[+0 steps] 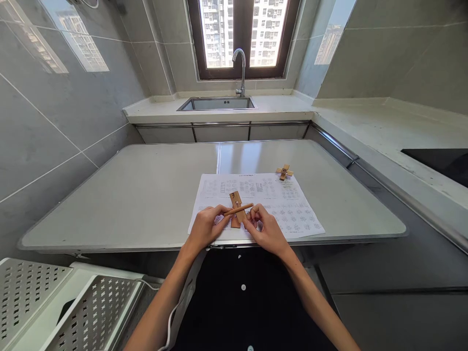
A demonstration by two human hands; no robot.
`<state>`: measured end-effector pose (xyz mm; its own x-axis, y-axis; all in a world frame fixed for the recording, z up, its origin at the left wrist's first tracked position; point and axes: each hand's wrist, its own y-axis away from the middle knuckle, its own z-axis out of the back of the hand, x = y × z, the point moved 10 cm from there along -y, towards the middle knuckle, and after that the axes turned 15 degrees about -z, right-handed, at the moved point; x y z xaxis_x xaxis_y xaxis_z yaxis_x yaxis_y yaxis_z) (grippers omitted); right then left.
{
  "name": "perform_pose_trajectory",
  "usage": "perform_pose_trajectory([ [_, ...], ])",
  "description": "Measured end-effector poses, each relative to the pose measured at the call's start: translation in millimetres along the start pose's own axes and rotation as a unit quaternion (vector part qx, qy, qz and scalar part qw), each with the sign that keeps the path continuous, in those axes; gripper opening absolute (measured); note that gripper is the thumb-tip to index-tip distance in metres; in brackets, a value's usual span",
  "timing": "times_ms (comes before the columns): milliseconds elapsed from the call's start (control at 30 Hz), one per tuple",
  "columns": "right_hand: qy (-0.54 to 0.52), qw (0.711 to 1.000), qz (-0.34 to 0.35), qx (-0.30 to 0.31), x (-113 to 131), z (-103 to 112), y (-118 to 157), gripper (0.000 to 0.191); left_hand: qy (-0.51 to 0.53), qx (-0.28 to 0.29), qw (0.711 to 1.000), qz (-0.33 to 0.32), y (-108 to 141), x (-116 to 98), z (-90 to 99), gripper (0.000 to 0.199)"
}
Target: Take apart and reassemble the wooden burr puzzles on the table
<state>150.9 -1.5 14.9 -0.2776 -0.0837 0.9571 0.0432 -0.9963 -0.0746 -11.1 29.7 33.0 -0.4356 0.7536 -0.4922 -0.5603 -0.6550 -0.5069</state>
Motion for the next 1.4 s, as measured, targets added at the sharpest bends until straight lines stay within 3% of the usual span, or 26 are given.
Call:
perform_pose_trajectory([
  [200, 0.071, 0.996, 0.029, -0.048, 2.8, 3.1, -1.5, 0.026, 0.015, -0.076, 0.996, 0.052, 3.1, 9.7, 13.9, 0.017],
  [367, 0.175, 0.982, 0.068, -0.027, 1.3, -12.0, -5.0, 0.066, 0.023, -0.093, 0.993, 0.064, 3.7, 12.9, 16.5, 0.018],
  [433, 0.208, 0.976, 0.059, -0.023, -3.3, -16.6, -8.2, 0.074, 0.029, -0.084, 0.994, 0.061, 3.6, 13.2, 14.5, 0.018],
  [667, 0.209, 0.976, 0.039, -0.038, -2.2, -16.3, -10.9, 0.055, 0.063, -0.073, 0.993, 0.073, 4.2, 15.5, 10.1, 0.02],
  [800, 0.174, 0.982, 0.024, -0.07, -3.1, -5.4, -7.8, 0.058, 0.1, -0.098, 0.985, 0.096, 4.5, 16.3, 14.7, 0.022],
  [933, 0.09, 0.989, 0.025, -0.113, -3.5, 11.5, -5.0, 0.058, 0.189, -0.145, 0.961, 0.141, 9.1, 27.4, 19.4, 0.028],
  [1100, -0.014, 0.988, 0.06, -0.139, 13.0, 27.8, -0.9, 0.059, 0.322, -0.145, 0.919, 0.177, 10.6, 35.6, 11.6, 0.035],
  [1267, -0.03, 0.985, 0.119, -0.119, 38.8, 31.7, -1.5, 0.071, 0.429, -0.122, 0.878, 0.173, 4.2, 30.3, -0.8, 0.036],
  [1400, -0.012, 0.99, 0.118, -0.072, 43.5, 28.9, -7.3, 0.075, 0.48, -0.079, 0.853, 0.188, 2.4, 29.4, -14.1, 0.034],
])
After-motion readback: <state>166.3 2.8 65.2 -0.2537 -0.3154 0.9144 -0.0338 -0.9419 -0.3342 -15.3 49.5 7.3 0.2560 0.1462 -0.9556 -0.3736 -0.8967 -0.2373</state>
